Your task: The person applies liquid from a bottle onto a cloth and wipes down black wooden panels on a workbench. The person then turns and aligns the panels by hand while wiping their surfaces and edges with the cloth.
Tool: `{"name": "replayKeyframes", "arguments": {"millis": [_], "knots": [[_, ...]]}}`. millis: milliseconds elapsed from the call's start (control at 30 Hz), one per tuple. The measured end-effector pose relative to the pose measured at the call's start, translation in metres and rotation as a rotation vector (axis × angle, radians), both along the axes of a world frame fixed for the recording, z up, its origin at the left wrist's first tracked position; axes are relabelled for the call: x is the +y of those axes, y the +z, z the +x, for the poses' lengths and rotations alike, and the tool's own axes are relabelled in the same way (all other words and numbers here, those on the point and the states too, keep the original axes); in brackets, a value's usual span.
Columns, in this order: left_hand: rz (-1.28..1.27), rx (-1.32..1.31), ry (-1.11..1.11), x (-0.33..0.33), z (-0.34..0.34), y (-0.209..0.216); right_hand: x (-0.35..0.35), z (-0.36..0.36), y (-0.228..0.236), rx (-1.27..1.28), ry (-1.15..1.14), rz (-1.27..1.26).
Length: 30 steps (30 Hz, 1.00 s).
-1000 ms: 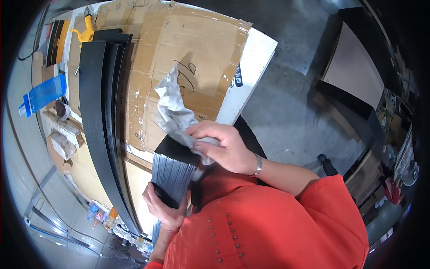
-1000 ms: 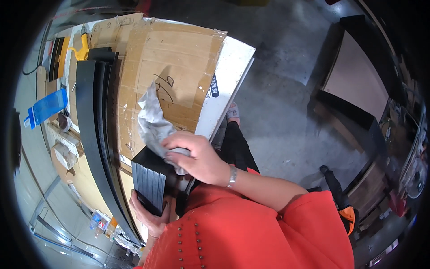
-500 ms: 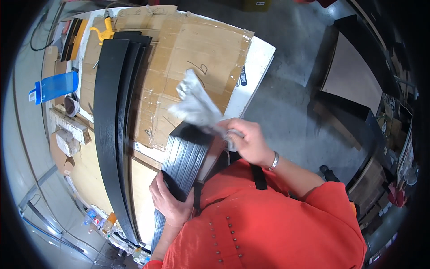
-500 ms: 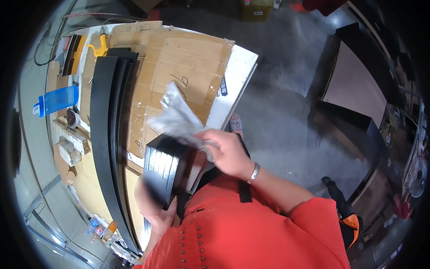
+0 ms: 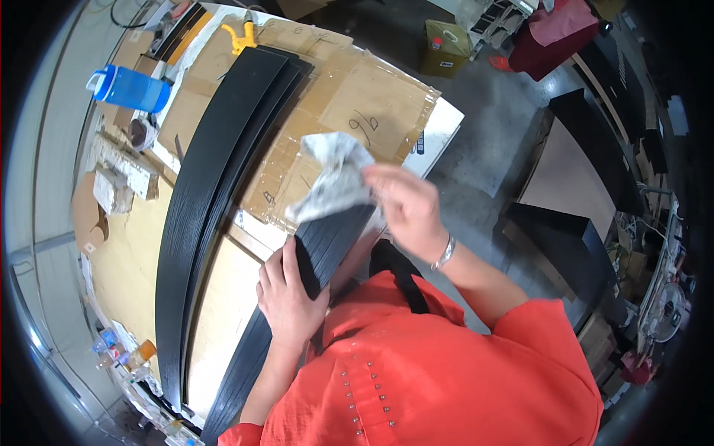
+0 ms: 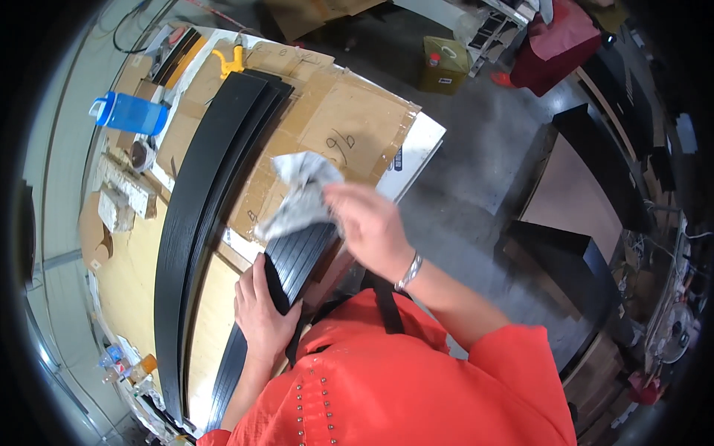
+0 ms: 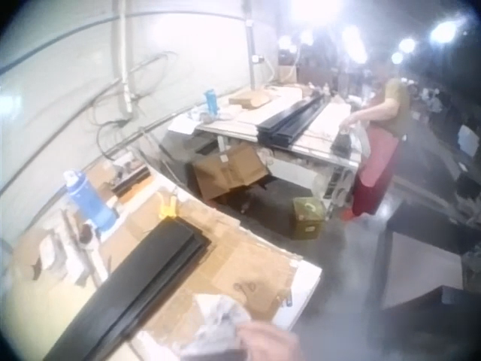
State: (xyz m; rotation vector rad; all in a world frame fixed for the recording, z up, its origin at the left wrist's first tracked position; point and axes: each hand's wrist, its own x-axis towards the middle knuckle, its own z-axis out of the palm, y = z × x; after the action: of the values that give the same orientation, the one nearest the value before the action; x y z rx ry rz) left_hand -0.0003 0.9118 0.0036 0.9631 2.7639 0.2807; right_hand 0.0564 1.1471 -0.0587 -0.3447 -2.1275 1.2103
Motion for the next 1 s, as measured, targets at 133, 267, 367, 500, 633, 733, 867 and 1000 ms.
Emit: {"name": "replayKeyframes", "arguments": {"millis": [133,267,367,500,633,733,867,1000], "knots": [[0.012,0.007,-0.012,-0.007,0.0,-0.005,-0.037,-0.01,0.046,0.124,0.198,0.344],[0.07,0.09,-0.004,-0.015,0.003,-0.014,-0.071,-0.023,0.035,-0.044,0.471,0.486],[0.103,0.044,0.044,-0.009,0.003,-0.011,-0.017,-0.031,0.017,-0.107,0.298,0.561],[0.148,0.066,0.057,-0.015,0.007,-0.016,0.02,-0.051,0.035,-0.131,0.032,0.205],[0.138,0.074,0.032,-0.025,0.009,-0.007,-0.009,-0.063,0.055,0.072,0.1,0.131],[0.076,0.028,0.115,-0.06,0.016,0.001,-0.03,-0.074,0.062,0.068,0.227,0.215],[0.04,0.058,0.238,-0.128,0.033,0.003,-0.056,-0.085,0.062,0.064,0.266,0.218],[0.086,0.051,0.286,-0.149,0.042,0.004,-0.117,-0.105,0.069,0.075,0.418,0.093]]}}
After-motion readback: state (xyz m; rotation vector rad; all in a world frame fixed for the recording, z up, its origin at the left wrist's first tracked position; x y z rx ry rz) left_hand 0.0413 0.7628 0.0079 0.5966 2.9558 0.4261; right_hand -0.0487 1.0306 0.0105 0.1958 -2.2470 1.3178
